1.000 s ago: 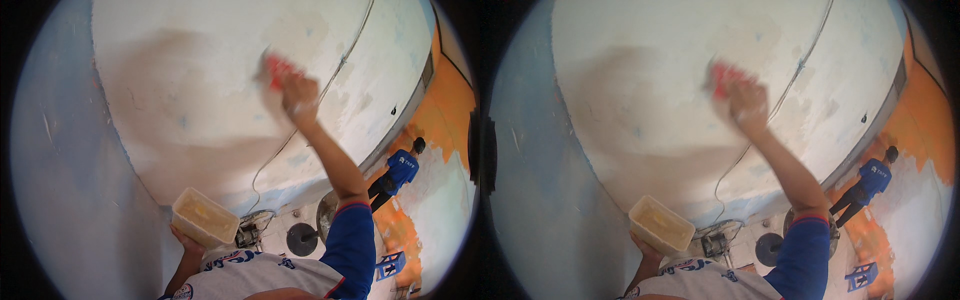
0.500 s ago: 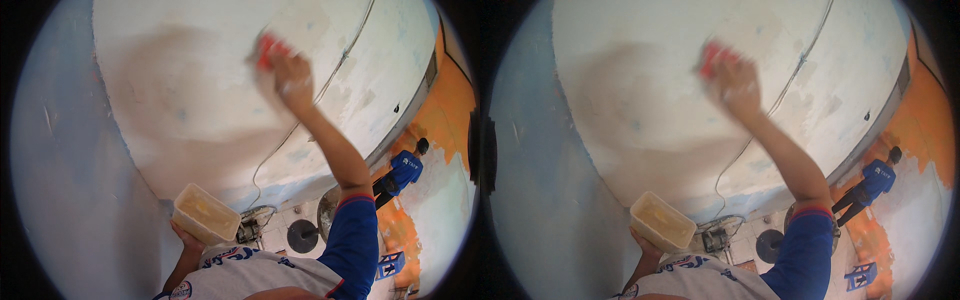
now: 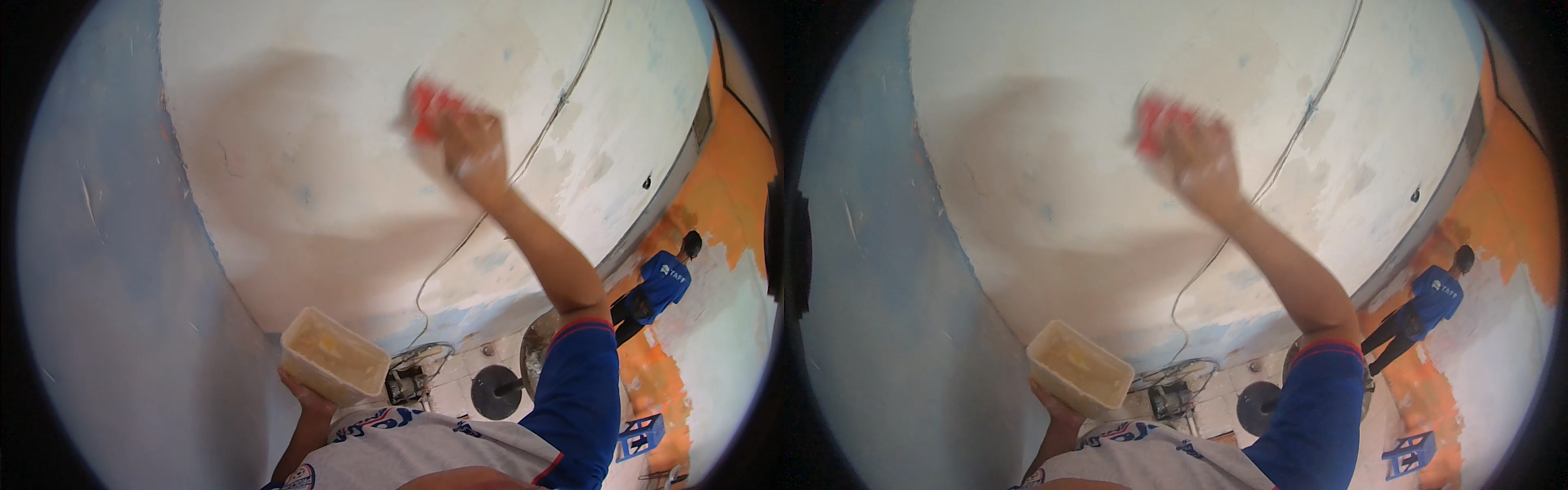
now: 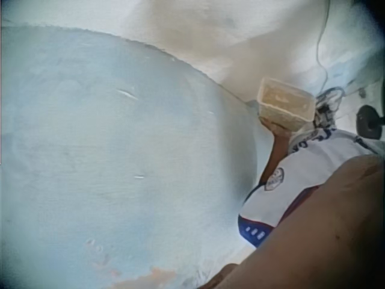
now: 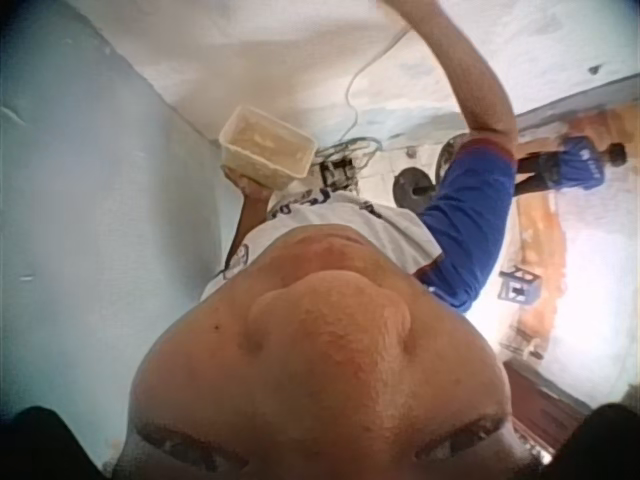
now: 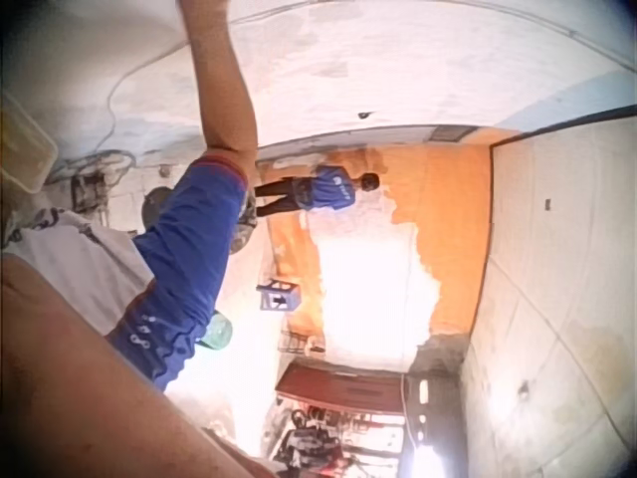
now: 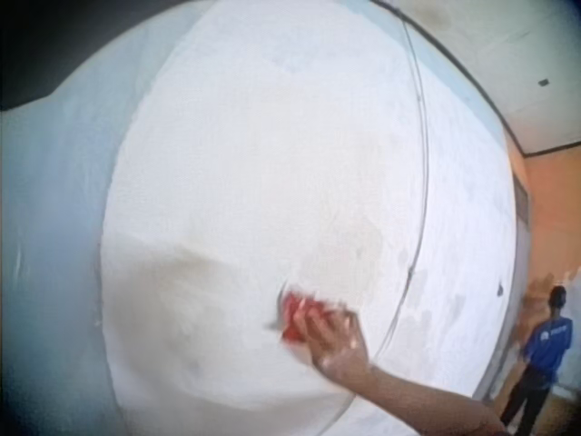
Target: The person mixes putty in a container using a scraper and then applies the putty to fill cracks and smooth the surface of a wall.
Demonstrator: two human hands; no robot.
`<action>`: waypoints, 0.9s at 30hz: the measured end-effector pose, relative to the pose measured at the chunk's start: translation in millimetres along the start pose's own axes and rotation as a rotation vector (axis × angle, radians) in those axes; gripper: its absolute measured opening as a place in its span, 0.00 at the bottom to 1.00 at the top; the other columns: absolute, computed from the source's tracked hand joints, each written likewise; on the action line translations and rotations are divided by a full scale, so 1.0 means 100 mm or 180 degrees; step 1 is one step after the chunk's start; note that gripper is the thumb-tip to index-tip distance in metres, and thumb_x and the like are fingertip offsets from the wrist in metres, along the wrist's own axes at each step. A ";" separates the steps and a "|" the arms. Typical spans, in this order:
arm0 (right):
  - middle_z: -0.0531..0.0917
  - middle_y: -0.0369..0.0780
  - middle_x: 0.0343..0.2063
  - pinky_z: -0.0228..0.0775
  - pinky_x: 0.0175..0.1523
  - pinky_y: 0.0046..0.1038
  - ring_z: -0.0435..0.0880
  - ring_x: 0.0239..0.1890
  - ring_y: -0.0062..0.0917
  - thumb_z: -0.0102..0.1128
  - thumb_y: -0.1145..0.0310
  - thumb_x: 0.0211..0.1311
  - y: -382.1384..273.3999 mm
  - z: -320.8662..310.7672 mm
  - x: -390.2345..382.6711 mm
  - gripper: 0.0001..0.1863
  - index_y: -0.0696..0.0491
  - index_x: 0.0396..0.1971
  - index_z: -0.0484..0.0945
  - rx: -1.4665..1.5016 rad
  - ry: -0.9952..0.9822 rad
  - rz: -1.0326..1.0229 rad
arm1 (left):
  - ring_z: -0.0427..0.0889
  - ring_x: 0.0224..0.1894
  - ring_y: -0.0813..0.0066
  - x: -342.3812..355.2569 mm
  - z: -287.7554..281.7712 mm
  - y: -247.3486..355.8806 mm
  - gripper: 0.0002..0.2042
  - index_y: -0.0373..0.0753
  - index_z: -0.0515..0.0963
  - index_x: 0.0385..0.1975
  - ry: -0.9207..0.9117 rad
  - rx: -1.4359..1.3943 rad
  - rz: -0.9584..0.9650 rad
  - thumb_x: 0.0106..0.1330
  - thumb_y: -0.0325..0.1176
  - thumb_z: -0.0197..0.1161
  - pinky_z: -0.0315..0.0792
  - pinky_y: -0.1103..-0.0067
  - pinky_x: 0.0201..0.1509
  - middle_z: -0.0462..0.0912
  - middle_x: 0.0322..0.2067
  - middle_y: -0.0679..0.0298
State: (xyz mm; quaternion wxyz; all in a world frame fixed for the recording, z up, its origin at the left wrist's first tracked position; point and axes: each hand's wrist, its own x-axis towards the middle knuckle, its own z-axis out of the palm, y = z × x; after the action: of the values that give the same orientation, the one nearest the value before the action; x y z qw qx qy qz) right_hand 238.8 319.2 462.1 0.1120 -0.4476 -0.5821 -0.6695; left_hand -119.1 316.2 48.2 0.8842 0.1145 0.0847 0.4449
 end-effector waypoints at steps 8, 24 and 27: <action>0.85 0.37 0.33 0.67 0.36 0.39 0.77 0.29 0.35 0.64 0.79 0.53 0.75 -0.54 0.77 0.21 0.52 0.49 0.85 -0.0499 0.0711 0.0655 | 0.67 0.72 0.55 -0.13 -0.05 0.05 0.48 0.53 0.62 0.75 -0.0062 -0.0087 -0.0270 0.64 0.83 0.40 0.65 0.55 0.75 0.66 0.73 0.63; 0.85 0.36 0.33 0.71 0.38 0.40 0.78 0.31 0.37 0.63 0.77 0.60 0.97 -0.54 0.89 0.14 0.49 0.45 0.88 -0.0526 0.0714 0.0876 | 0.65 0.74 0.55 -0.24 -0.17 0.08 0.49 0.52 0.60 0.77 -0.0006 0.0034 0.0149 0.64 0.83 0.41 0.64 0.55 0.76 0.64 0.74 0.62; 0.85 0.39 0.35 0.72 0.40 0.42 0.80 0.32 0.36 0.64 0.76 0.57 0.73 -0.20 0.50 0.14 0.51 0.44 0.87 -0.0452 0.0517 0.0518 | 0.65 0.74 0.55 -0.26 -0.09 0.07 0.49 0.53 0.59 0.77 0.0157 -0.0028 0.0221 0.64 0.83 0.41 0.64 0.54 0.76 0.64 0.74 0.63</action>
State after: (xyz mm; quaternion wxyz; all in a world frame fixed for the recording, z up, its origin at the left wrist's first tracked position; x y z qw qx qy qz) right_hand 249.3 298.1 550.1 0.1808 -0.4445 -0.4839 -0.7318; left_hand -141.8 300.0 43.0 0.8663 0.1025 0.1005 0.4784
